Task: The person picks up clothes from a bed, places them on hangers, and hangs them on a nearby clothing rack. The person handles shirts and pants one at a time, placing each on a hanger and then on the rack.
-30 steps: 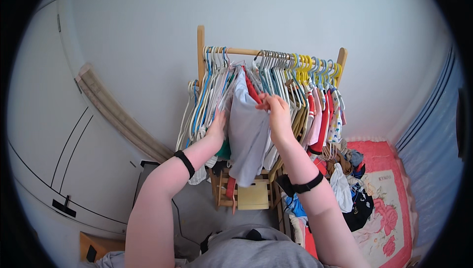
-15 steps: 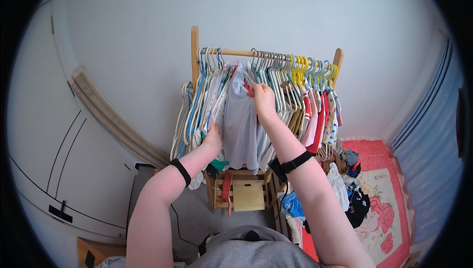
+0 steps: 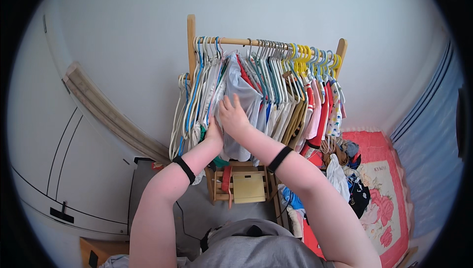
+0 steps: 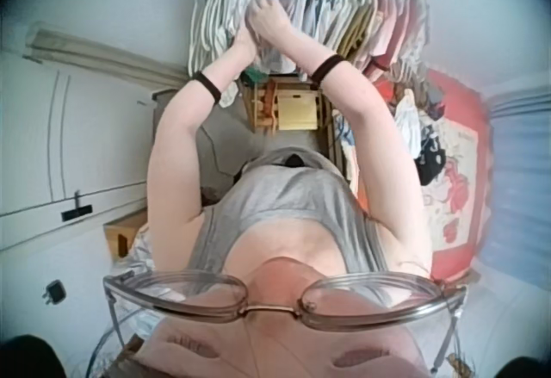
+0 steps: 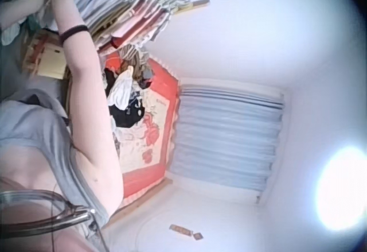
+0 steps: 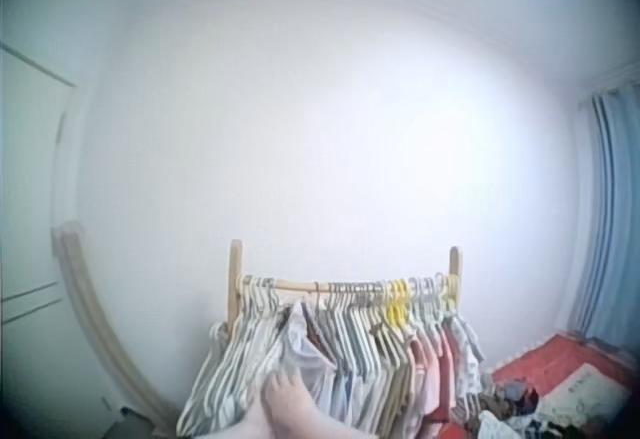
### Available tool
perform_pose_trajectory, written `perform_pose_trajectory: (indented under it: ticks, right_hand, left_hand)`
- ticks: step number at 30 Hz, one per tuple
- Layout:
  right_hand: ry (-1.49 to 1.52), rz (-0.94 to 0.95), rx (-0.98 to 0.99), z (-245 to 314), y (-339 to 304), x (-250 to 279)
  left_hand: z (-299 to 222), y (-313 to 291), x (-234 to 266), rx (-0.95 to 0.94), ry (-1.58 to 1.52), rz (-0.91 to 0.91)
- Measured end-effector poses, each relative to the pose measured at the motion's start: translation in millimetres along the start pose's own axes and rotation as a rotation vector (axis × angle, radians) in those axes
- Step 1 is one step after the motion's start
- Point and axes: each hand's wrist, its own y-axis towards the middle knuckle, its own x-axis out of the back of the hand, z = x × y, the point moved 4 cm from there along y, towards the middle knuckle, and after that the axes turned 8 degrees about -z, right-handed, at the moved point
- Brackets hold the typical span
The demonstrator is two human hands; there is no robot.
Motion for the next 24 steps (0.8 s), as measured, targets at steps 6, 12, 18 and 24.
perform_pose_trajectory:
  ticks: [6, 12, 18, 24]
  right_hand:
    - [-0.288, 0.678, -0.013, -42, -13, -93]
    - [-0.415, 0.729, -0.181, -59, -21, -125]
    - [-0.242, 0.388, -0.014, 11, -21, -159]
    - [0.303, 0.242, -0.031, 90, -65, -171]
  left_hand:
    - [15, -23, 2, -0.052, 0.01, 0.238]
    - [4, -18, 27, -0.018, -0.098, 0.069]
    - [14, -43, 47, 0.018, -0.313, -0.034]
    - [-10, -33, 77, 0.034, -0.371, -0.222]
